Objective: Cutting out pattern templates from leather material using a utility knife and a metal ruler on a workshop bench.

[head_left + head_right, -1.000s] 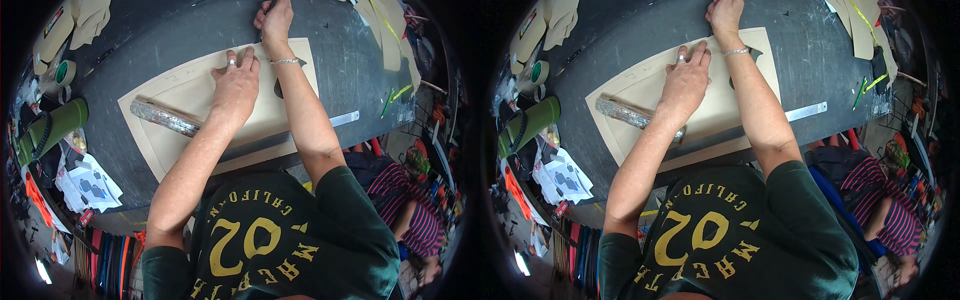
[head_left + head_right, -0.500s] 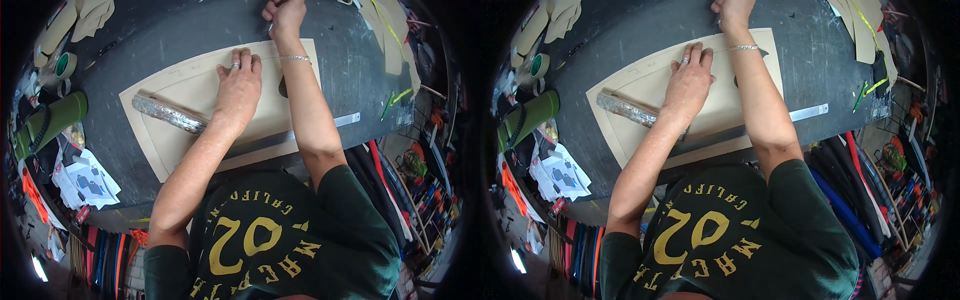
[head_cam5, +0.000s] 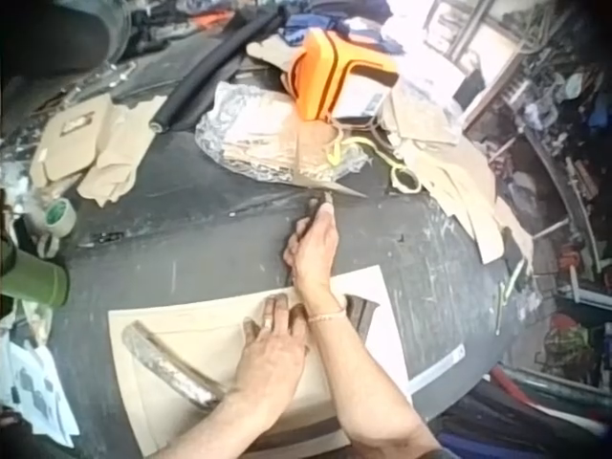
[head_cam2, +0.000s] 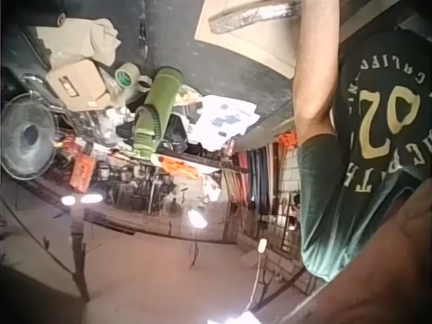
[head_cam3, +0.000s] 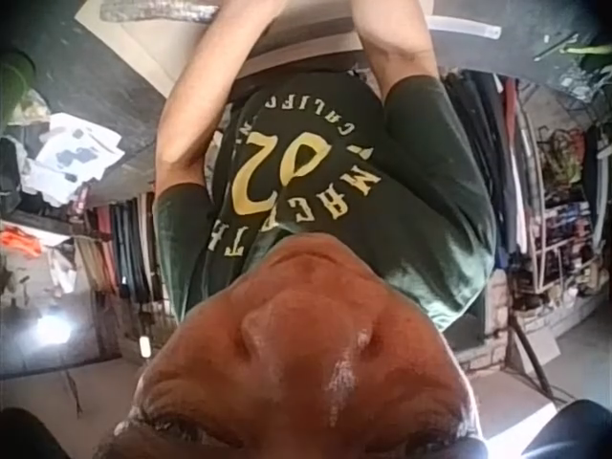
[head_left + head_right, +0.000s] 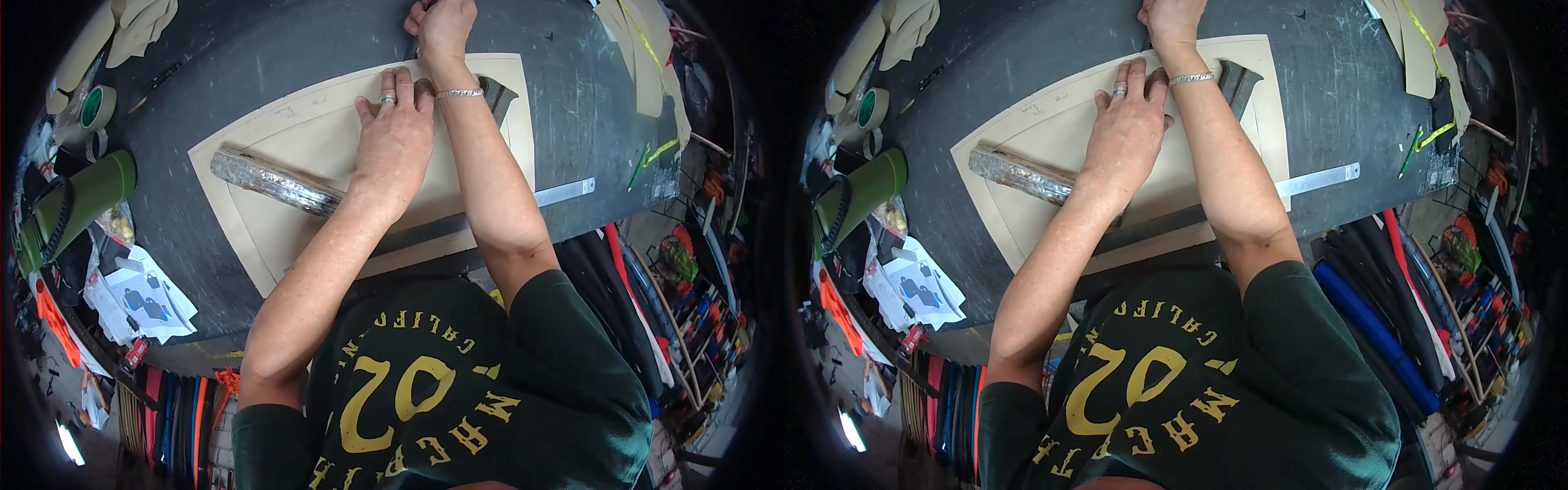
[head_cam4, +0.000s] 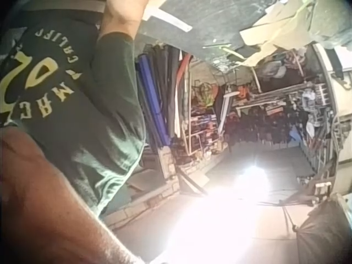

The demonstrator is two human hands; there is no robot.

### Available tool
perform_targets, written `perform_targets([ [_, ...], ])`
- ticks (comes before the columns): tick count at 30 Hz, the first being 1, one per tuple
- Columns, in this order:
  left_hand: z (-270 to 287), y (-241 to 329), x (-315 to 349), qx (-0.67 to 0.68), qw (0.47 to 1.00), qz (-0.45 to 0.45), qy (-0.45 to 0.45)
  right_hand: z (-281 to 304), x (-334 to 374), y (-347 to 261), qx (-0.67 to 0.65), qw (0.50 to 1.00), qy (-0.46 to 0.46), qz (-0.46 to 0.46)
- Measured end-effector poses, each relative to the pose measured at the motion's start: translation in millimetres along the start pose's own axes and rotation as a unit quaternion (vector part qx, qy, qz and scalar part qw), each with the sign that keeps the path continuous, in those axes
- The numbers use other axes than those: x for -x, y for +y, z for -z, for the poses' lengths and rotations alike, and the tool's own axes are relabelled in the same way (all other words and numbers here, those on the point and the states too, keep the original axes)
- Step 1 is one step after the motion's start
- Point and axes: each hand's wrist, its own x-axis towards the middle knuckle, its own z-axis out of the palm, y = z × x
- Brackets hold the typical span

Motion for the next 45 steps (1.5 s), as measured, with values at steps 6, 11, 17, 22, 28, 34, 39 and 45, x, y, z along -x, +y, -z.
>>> perform_targets([
  [6, 2, 1, -1, -0.012, 1.0, 0.007, -0.006, -1, 0, -3, 0.005, 1.0, -0.004, 0.003],
  [11, 3, 1, -1, -0.006, 1.0, 0.009, -0.011, 1, 1, -5, -0.064, 0.997, -0.053, -0.001],
  [17, 4, 1, -1, 0.009, 1.0, 0.002, 0.006, -2, 0, -4, 0.014, 1.0, -0.006, -0.004],
  [22, 3, 1, 1, 0.005, 1.0, 0.004, 0.007, -6, 9, -8, 0.05, 0.998, -0.019, 0.024],
  [28, 7, 5, 0, 0.01, 1.0, 0.0, 0.008, -3, -13, 12, 0.154, 0.972, -0.007, 0.177],
  [34, 1, 2, 1, -0.019, 0.999, 0.014, 0.033, -20, -11, -24, 0.041, 0.993, -0.093, -0.058],
  [39, 3, 3, 0, -0.003, 1.0, 0.01, 0.024, -65, 14, -46, 0.337, 0.885, -0.25, -0.203],
  [45, 5, 3, 1, -0.008, 1.0, 0.01, 0.023, -41, -2, -17, 0.249, 0.842, -0.445, -0.175],
])
